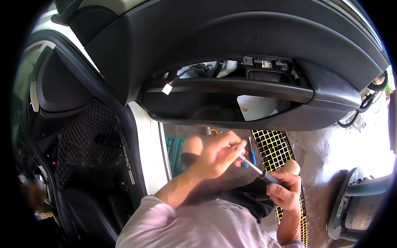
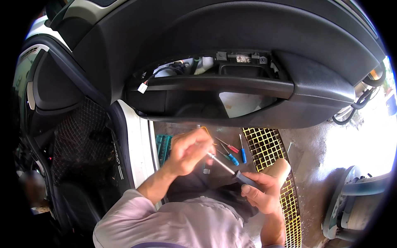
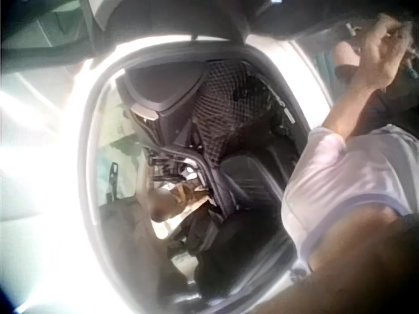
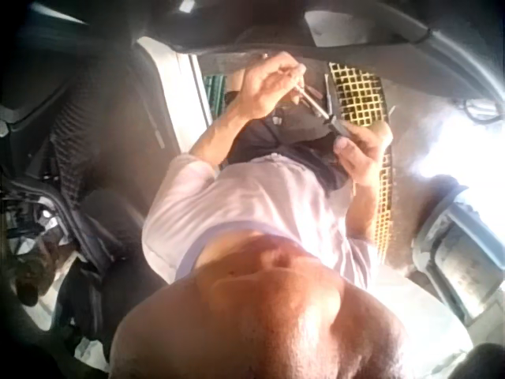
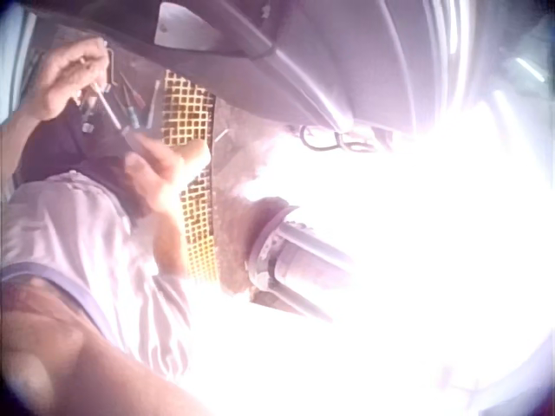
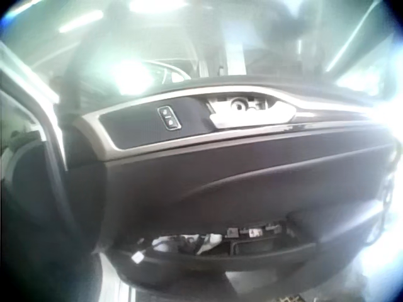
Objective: The person uses a pry tool and a screwdriver to remove an interior door handle panel and unscrew internal components of a car door.
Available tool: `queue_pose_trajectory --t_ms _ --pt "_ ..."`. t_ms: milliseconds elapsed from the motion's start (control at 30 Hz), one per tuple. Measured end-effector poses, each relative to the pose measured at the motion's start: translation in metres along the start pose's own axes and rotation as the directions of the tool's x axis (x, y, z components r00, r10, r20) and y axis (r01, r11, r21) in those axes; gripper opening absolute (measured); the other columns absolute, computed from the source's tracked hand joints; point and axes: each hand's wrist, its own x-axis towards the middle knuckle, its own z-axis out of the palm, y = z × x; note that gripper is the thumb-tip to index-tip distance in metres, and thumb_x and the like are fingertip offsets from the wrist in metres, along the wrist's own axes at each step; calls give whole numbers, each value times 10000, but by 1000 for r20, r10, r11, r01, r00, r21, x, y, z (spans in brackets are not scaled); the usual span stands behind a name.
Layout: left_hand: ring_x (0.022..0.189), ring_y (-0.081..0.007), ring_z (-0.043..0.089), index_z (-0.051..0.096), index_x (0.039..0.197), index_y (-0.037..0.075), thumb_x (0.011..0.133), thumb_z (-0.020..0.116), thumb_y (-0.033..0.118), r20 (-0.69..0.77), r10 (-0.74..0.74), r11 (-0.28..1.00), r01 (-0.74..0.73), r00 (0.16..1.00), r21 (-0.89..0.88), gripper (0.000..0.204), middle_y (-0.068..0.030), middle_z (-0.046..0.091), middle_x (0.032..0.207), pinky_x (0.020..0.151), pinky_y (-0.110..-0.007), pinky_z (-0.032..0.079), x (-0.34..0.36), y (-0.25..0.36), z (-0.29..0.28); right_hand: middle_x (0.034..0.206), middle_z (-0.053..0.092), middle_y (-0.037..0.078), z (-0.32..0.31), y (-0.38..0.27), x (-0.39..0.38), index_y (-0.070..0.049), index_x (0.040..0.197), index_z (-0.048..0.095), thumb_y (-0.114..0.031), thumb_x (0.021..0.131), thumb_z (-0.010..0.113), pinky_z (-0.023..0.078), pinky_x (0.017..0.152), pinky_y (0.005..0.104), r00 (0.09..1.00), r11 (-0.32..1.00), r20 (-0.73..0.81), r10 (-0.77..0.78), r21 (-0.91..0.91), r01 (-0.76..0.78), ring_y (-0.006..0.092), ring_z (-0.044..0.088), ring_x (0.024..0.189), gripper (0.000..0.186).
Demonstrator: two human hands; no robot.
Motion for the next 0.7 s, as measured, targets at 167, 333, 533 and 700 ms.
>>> queue_pose_trajectory --t_ms 167,333,533,700 --pt "778 -223 705 506 1306 43 1055 591 182 -145 -205 798 79 968 -597 299 -122 663 932 591 -303 579 38 -6 49 853 707 159 5 -10 1 112 1262 623 -134 865 768 457 476 218 930 943 -160 -330 -6 333 105 575 522 488" --pt "813 -185 686 576 1214 70 1051 611 239 -79 -158 598 32 984 -801 238 -86 673 990 608 -259 517 84 15 86 845 723 105 -1 -51 -10 69 1235 660 -107 856 790 512 588 236 757 685 -157 -634 -569 455 132 668 651 437" --pt "1010 -152 639 610 1247 73 1051 614 232 119 -234 304 189 965 -934 253 -48 677 1172 820 -269 493 141 26 122 763 659 5 19 -137 0 44 1208 712 -74 863 747 471 655 236 704 545 -350 -618 -836 63 63 575 703 365" --pt "1119 -147 617 567 1316 101 1077 556 248 77 -247 238 138 966 -961 282 -32 631 1289 920 -333 494 156 42 132 784 691 60 24 -193 26 53 1179 704 -83 878 711 494 676 278 794 387 -209 -571 -921 35 101 607 704 331"
